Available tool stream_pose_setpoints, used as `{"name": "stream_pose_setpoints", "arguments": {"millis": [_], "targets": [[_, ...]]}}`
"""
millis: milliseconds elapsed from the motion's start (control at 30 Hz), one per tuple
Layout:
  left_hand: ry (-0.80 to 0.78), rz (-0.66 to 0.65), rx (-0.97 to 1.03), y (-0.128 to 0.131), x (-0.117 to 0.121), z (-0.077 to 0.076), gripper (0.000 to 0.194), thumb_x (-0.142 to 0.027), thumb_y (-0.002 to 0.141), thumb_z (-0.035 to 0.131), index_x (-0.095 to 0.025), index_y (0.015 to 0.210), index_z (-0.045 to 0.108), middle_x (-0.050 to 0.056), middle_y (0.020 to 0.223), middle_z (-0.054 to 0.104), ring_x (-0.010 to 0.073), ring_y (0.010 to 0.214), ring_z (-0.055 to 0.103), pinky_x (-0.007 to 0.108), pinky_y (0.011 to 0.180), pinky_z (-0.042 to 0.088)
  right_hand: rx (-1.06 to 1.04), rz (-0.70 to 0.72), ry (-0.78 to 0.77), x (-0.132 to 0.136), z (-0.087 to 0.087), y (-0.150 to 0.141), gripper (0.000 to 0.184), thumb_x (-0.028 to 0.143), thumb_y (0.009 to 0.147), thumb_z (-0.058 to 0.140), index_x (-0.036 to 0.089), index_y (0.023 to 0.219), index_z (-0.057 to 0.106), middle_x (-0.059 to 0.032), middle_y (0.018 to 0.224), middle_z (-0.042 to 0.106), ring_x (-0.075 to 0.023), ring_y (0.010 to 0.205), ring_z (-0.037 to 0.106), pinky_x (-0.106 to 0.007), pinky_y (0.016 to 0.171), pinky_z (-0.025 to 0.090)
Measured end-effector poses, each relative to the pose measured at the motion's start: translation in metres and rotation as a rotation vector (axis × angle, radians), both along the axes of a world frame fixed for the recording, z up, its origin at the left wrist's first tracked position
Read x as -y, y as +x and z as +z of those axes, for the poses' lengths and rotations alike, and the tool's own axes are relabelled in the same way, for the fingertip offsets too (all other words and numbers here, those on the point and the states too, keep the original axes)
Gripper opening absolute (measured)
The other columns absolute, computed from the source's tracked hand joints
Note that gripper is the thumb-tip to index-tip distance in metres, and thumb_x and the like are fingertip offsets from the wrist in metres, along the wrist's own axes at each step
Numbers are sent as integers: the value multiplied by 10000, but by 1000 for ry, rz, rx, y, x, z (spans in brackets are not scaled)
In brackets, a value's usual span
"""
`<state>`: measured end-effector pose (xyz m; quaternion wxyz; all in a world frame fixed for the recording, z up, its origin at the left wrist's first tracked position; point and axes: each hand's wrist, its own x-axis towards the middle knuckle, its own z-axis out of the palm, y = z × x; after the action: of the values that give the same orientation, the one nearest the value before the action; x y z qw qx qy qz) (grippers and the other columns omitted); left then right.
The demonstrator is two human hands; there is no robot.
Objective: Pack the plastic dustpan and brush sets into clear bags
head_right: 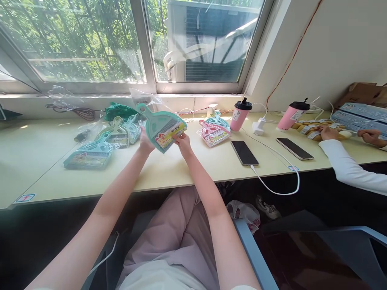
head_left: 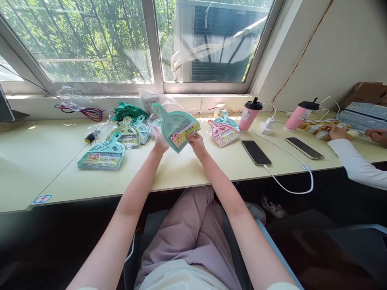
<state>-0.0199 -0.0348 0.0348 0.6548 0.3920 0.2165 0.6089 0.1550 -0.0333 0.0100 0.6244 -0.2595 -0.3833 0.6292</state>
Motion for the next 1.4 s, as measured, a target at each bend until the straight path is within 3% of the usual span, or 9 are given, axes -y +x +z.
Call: {"name": "stream_pose_setpoints", "arguments": {"millis": [133, 367, 500, 667, 767, 933, 1067, 1267, 1400], "targets": [[62, 53, 42, -8, -8, -3, 859, -855, 930, 367, -213, 1464, 571, 145, 1451, 668, 346, 1507, 479, 573, 1199, 444, -90, -101, -26, -6, -3, 3, 287, 155, 695, 837, 217, 928, 681, -16, 944, 791, -220, 1078, 752, -378, 1001, 638], [122, -192, -143, 17, 5, -5, 973, -890, 890, 398, -143, 1492, 557, 196, 1469, 646, 430, 1536, 421, 633, 1209, 415, -138, -167, -22, -9, -8, 1, 267, 155, 735, 797, 217, 959, 666, -31, 1025, 783, -222, 1150, 735, -404, 1060, 623], [213, -67, -205, 25, 8, -3, 939, -893, 882, 429, -196, 1502, 536, 172, 1504, 622, 422, 1536, 424, 612, 1191, 447, -163, -231, -28, -10, -8, 2, 310, 161, 765, 752, 225, 1056, 669, -35, 1078, 778, -203, 1194, 723, -379, 1084, 608], [295, 198, -434, 39, 2, -19, 999, -618, 690, 891, -278, 1516, 444, 148, 1504, 610, 395, 1444, 539, 541, 1136, 520, -211, -307, -105, -13, -9, 2, 298, 141, 787, 710, 231, 1067, 663, -24, 1085, 772, -173, 1154, 734, -336, 1053, 613], [259, 266, -495, 45, -6, -32, 1049, -509, 633, 928, -278, 1502, 389, 144, 1443, 636, 384, 1320, 634, 547, 1006, 608, -223, -275, -131, -12, -8, 2, 268, 102, 771, 711, 220, 1008, 662, -13, 1028, 772, -163, 1081, 750, -311, 1026, 616], [261, 282, -513, 40, -15, -41, 858, -418, 670, 869, -264, 1377, 407, 123, 1356, 663, 356, 1245, 675, 528, 923, 651, -207, -157, -168, -15, -2, 13, 199, 101, 825, 588, 215, 971, 662, 25, 872, 758, -142, 861, 755, -320, 960, 641], [234, 258, -504, 42, -10, -39, 863, -417, 634, 886, -265, 1332, 401, 129, 1383, 645, 360, 1251, 671, 544, 967, 633, -207, -171, -201, -19, 0, 24, 230, 151, 895, 524, 225, 1070, 654, 34, 853, 754, -128, 752, 733, -350, 915, 655], [221, 168, -452, 51, 4, -31, 1043, -427, 565, 966, -269, 1410, 375, 134, 1349, 667, 410, 1392, 574, 568, 1096, 547, -168, -255, -213, -23, -4, 30, 266, 200, 925, 622, 236, 1187, 646, 11, 989, 779, -134, 855, 758, -335, 918, 645], [199, 152, -421, 54, 8, -29, 998, -529, 632, 948, -282, 1423, 393, 144, 1412, 637, 416, 1432, 532, 575, 1110, 529, -152, -269, -186, -25, -7, 31, 274, 221, 924, 659, 231, 1198, 651, -6, 1037, 783, -141, 896, 760, -340, 921, 647]]}}
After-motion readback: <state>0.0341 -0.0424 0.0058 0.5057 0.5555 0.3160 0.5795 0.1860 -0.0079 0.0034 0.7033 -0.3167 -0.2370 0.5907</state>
